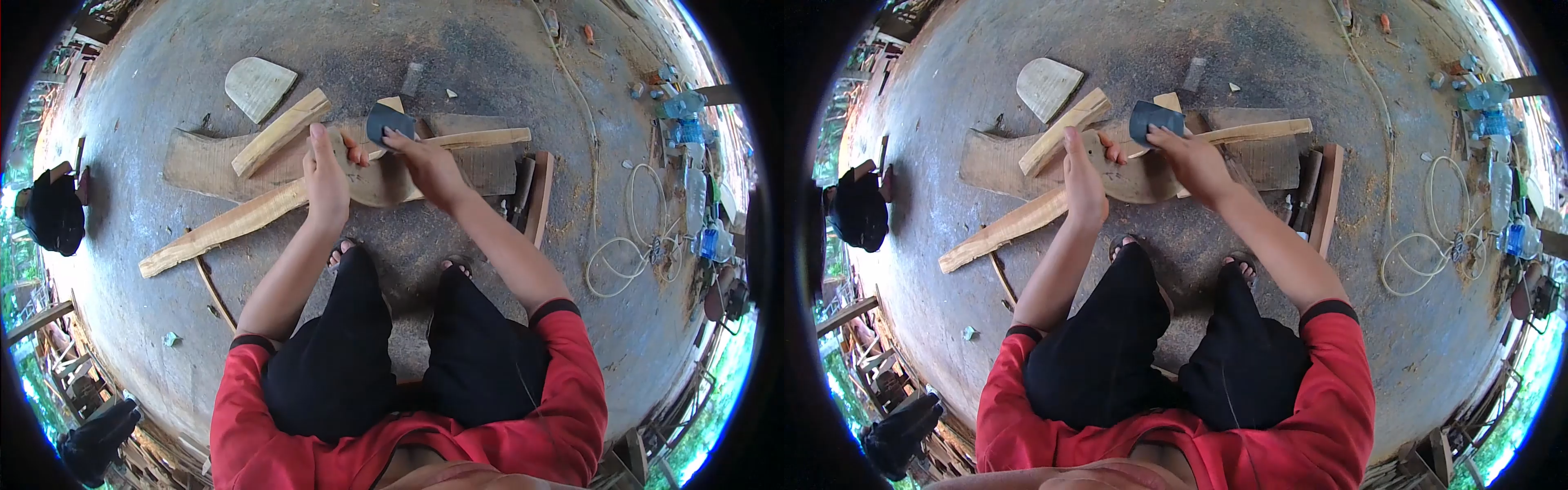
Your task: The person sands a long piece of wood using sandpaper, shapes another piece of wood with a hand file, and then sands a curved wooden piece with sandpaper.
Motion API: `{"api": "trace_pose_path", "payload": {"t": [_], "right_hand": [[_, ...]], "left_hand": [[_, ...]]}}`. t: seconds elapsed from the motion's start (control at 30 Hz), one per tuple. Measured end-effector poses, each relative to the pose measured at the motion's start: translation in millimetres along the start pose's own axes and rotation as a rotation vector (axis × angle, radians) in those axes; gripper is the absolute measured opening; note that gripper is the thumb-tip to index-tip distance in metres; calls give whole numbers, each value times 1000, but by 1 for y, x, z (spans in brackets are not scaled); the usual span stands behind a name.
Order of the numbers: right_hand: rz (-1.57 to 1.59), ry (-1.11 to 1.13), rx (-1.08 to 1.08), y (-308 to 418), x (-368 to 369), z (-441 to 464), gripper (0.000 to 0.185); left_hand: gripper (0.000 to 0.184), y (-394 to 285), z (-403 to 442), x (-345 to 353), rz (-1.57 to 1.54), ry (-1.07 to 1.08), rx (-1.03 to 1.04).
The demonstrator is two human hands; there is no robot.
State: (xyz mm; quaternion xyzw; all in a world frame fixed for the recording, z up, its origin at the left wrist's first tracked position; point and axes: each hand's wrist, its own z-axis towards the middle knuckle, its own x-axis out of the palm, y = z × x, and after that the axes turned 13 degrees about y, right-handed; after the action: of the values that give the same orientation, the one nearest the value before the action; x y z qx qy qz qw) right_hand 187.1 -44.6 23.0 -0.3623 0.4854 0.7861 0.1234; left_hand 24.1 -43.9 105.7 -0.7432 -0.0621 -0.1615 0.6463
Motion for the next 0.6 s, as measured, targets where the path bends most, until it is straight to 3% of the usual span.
{"api": "trace_pose_path", "payload": {"t": [0.07, 0.13, 0.27, 0.33, 0.43, 0.5, 0.53, 0.6], "right_hand": [[-67, 23, 7, -12, -15, 3, 28], [-80, 254, 438, -19, -26, 6, 28], [-43, 16, 9, 8, -12, 10, 31], [-7, 75, 11, 14, -11, 5, 36], [-210, 32, -7, 3, -13, 5, 30], [-392, 140, 244, -11, -17, 7, 24], [-394, 131, 244, -12, -19, 6, 24], [-122, 216, 433, -15, -22, 8, 25]], "left_hand": [[57, 0, 1, -2, 6, 7, -1], [57, 0, -1, -1, 15, 19, 5], [55, 3, -3, 5, 123, 135, 59], [55, 3, -3, 6, 170, 188, 86], [54, 0, -1, 4, 138, 137, 66], [59, -5, 1, 0, 168, 89, -8], [59, -5, 0, -1, 172, 96, -2], [61, -2, 1, -1, 147, 99, -14]]}}
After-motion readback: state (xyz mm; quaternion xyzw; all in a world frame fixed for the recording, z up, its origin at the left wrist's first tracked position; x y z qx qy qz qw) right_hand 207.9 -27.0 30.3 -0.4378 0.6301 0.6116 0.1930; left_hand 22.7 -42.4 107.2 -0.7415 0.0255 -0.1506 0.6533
